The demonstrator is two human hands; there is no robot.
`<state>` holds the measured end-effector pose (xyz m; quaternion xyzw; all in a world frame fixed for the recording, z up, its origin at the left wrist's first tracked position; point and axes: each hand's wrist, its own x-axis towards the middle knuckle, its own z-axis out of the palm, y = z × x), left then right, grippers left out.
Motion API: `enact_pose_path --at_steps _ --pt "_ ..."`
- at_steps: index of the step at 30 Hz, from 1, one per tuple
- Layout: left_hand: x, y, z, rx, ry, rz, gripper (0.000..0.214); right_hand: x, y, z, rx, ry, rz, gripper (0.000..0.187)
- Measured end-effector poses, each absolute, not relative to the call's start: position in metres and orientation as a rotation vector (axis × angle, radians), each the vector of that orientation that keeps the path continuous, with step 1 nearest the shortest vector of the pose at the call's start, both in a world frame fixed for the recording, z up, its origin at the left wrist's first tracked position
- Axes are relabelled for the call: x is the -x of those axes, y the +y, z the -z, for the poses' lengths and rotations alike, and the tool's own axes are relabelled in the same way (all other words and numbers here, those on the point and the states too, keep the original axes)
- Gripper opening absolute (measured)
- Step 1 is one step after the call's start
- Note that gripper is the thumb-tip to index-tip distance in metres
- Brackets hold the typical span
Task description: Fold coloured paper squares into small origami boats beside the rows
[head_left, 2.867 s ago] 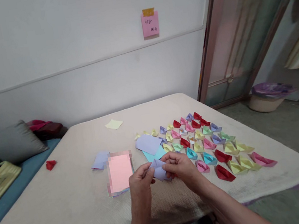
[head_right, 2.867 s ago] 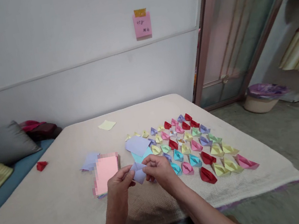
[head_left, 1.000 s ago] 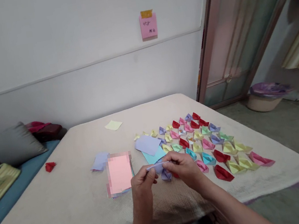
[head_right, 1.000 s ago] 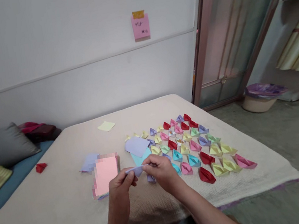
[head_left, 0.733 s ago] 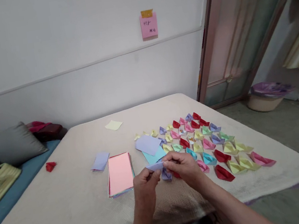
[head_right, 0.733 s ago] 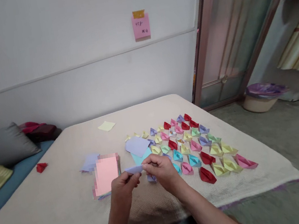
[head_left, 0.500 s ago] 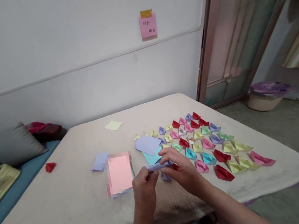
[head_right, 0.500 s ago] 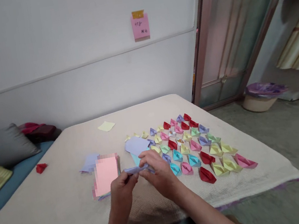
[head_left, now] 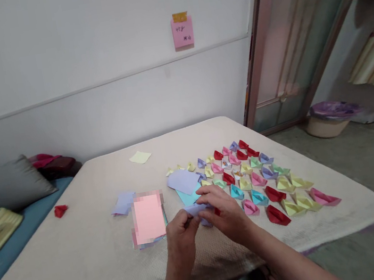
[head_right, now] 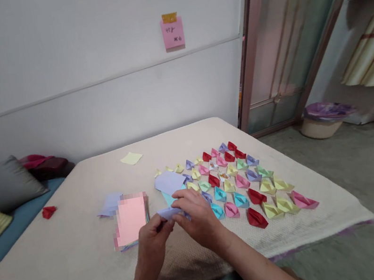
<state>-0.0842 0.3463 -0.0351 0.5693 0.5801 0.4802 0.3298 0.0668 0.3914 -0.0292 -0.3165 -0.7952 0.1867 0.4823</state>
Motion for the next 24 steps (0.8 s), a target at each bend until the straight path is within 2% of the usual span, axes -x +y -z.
enact_pose_path --at_steps 6,12,17,20,24 --pt "0.085 0.348 0.035 -1.449 1.531 -1.234 0.023 -0.066 0.389 0.03 0.785 -2.067 -0.182 0.016" --pt "0.087 0.349 0.036 -1.41 1.529 -1.207 0.02 -0.063 0.386 0.029 0.736 -2.016 -0.284 0.015" --pt "0.087 0.348 0.035 -1.486 1.532 -1.183 0.023 -0.062 0.388 0.028 0.749 -1.909 -0.642 0.01" --pt "0.086 0.347 0.033 -1.52 1.482 -1.173 0.028 -0.063 0.393 0.029 0.791 -1.745 -1.014 0.013" --pt "0.085 0.346 0.032 -1.248 1.235 -1.274 0.036 -0.063 0.397 0.034 0.776 -1.358 -1.562 0.013"
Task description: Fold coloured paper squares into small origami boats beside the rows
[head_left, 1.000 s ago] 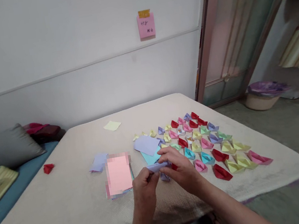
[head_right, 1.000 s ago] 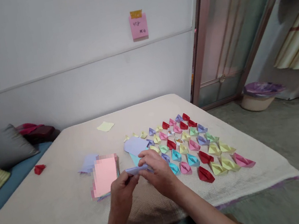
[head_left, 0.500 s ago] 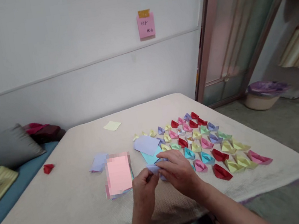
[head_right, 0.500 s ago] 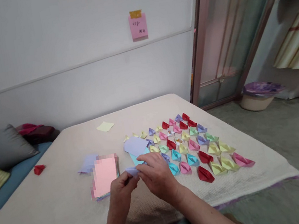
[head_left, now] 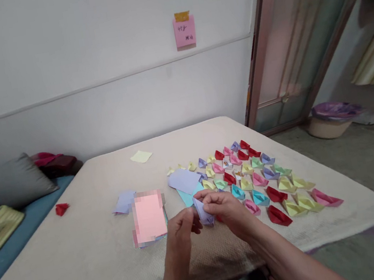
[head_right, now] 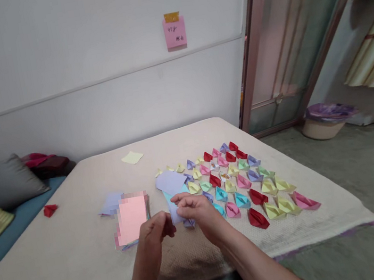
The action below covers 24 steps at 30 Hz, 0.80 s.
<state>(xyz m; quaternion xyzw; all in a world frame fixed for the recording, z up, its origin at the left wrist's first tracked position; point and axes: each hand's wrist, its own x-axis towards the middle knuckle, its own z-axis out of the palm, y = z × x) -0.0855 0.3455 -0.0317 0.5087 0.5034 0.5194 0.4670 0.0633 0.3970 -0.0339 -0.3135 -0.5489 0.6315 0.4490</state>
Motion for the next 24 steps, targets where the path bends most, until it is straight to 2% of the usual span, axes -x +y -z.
enact_pose_path --at_steps 2,6,9,13,18,24 --pt "0.084 0.346 0.033 -1.09 1.117 -1.328 0.031 -0.061 0.397 0.038 0.699 -1.177 -1.75 0.015" --pt "0.081 0.346 0.036 -0.881 0.96 -1.371 0.007 -0.054 0.394 0.043 0.498 -1.029 -1.974 0.016" --pt "0.08 0.346 0.036 -0.8 0.899 -1.359 0.022 -0.05 0.392 0.043 0.423 -1.031 -2.052 0.018" --pt "0.083 0.347 0.037 -0.743 0.835 -1.332 0.007 -0.049 0.393 0.043 0.438 -0.978 -2.044 0.018" --pt "0.085 0.348 0.038 -0.621 0.746 -1.28 0.007 -0.05 0.396 0.048 0.421 -0.879 -2.128 0.022" --pt "0.085 0.348 0.039 -0.506 0.762 -1.366 0.023 -0.051 0.399 0.056 0.442 -0.698 -2.242 0.012"
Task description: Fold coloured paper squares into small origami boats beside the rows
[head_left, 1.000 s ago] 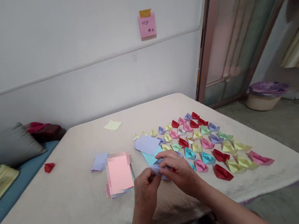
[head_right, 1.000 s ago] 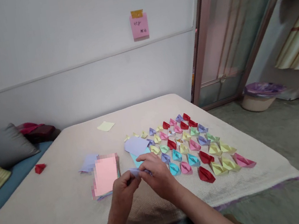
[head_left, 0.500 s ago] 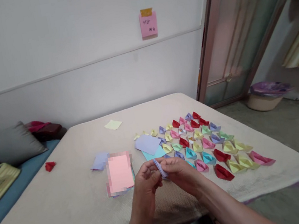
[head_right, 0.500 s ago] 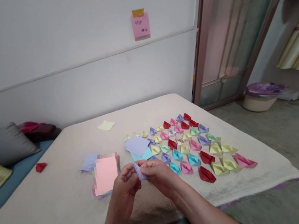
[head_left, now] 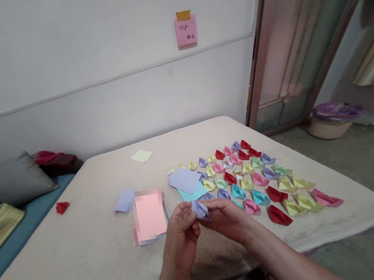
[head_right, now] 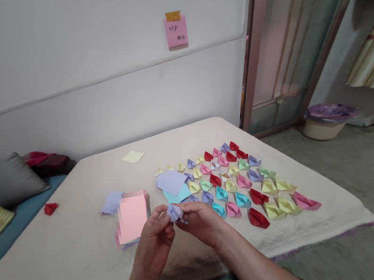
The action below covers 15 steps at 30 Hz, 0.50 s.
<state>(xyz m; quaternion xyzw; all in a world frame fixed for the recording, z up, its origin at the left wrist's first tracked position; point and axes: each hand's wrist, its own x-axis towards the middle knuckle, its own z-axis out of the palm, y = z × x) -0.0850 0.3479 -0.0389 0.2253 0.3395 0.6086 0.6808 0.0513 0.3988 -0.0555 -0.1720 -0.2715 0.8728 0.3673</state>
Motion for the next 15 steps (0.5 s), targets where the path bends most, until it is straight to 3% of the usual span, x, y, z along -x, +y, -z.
enact_pose_path --at_steps 11,15 --pt "0.077 0.352 0.043 -0.833 0.961 -1.458 0.045 -0.05 0.402 0.063 0.506 -0.598 -2.264 0.014" --pt "0.075 0.352 0.044 -1.051 1.117 -1.491 0.038 -0.049 0.4 0.06 0.513 -0.631 -2.274 0.016"
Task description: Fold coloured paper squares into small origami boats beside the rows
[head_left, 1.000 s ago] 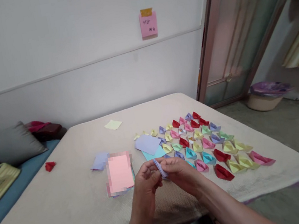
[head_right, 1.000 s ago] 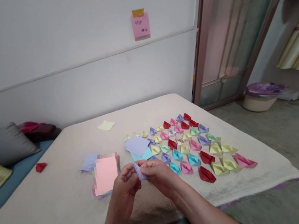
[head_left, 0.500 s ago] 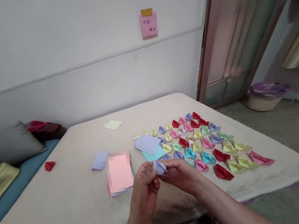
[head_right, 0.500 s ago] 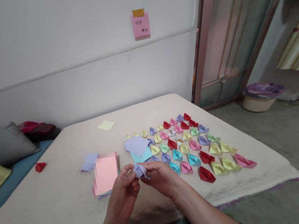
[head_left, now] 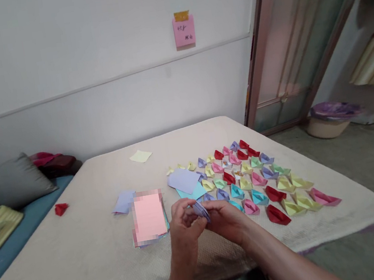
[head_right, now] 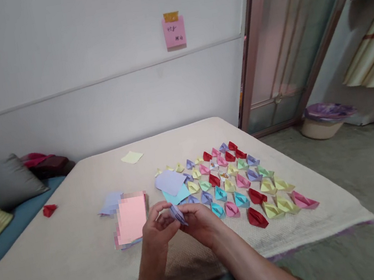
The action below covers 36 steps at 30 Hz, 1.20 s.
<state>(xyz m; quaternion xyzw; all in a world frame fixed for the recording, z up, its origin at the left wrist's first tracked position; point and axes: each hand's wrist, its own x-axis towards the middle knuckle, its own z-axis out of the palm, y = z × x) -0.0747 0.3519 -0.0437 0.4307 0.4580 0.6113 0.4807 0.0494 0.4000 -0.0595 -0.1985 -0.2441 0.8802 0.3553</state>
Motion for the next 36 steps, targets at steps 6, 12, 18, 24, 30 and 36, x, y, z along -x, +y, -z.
enact_pose_path --at_steps 6,12,18,24,30,36 --pt "0.0722 0.3473 0.0385 -1.356 1.339 -1.497 0.03 -0.0491 0.3975 0.0591 0.575 -0.622 -2.238 0.014" --pt "0.0717 0.3468 0.0369 -1.31 1.382 -1.51 0.022 -0.0494 0.3994 0.0617 0.585 -0.562 -2.269 0.01" --pt "0.0712 0.3452 0.0348 -1.481 1.495 -1.538 0.021 -0.0495 0.3989 0.0601 0.58 -0.5 -2.299 0.01" --pt "0.07 0.344 0.0345 -1.579 1.574 -1.571 0.014 -0.0493 0.3977 0.0609 0.569 -0.446 -2.302 0.006" --pt "0.0717 0.3435 0.0376 -1.702 1.652 -1.56 0.017 -0.0497 0.3988 0.0626 0.573 -0.431 -2.3 0.006" --pt "0.0729 0.344 0.0393 -1.812 1.743 -1.571 0.016 -0.0488 0.3979 0.0622 0.584 -0.456 -2.248 0.005"
